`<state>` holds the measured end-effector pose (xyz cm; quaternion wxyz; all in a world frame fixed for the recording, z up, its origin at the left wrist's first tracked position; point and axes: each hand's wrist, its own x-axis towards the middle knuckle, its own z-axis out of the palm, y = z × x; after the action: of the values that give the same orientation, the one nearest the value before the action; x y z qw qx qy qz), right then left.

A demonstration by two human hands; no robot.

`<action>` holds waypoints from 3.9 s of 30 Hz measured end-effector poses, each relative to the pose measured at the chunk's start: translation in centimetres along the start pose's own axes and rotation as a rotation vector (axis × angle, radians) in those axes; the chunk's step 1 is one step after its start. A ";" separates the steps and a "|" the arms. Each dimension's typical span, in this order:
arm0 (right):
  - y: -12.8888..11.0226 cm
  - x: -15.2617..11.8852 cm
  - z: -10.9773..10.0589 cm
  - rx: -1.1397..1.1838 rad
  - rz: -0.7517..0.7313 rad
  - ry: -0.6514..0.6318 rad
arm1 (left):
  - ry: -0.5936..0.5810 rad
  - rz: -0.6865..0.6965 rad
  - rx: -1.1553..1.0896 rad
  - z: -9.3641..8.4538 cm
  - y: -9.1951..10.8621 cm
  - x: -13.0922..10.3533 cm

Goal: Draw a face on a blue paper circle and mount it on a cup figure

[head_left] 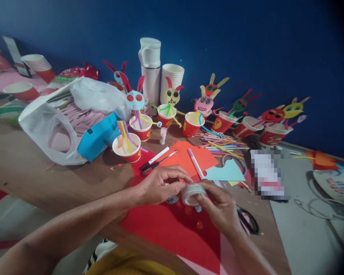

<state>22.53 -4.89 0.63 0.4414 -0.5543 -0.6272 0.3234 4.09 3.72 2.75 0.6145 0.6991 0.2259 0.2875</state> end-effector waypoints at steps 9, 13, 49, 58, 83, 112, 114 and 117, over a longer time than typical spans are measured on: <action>0.3 -0.5 0.3 0.072 0.109 -0.029 | 0.056 0.123 0.099 0.2 -0.3 -0.1; 0.1 -0.5 0.3 0.097 0.158 -0.015 | 0.071 0.306 0.216 0.2 -0.2 0.0; 1.8 -0.4 0.2 0.554 0.376 -0.017 | 0.199 -0.026 0.067 0.3 0.0 -0.3; 1.1 -0.2 0.3 0.490 0.386 -0.054 | 0.089 0.254 0.210 0.5 -0.3 0.0; 0.0 0.2 0.8 0.742 0.586 -0.072 | 0.271 0.407 0.423 1.5 -0.2 -0.9; -1.9 0.6 1.2 0.127 0.330 -0.103 | 0.385 -0.158 -0.089 1.1 -0.1 0.4; -2.7 1.1 1.3 -0.018 0.285 -0.076 | 0.404 -0.132 -0.037 1.0 -0.2 0.4; -3.9 1.7 1.5 -0.119 0.222 -0.044 | 0.437 -0.089 0.058 0.9 -0.4 0.4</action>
<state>19.62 -3.74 3.83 0.3555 -0.6383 -0.5894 0.3446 4.99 3.35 2.31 0.5425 0.6269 0.3925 0.3983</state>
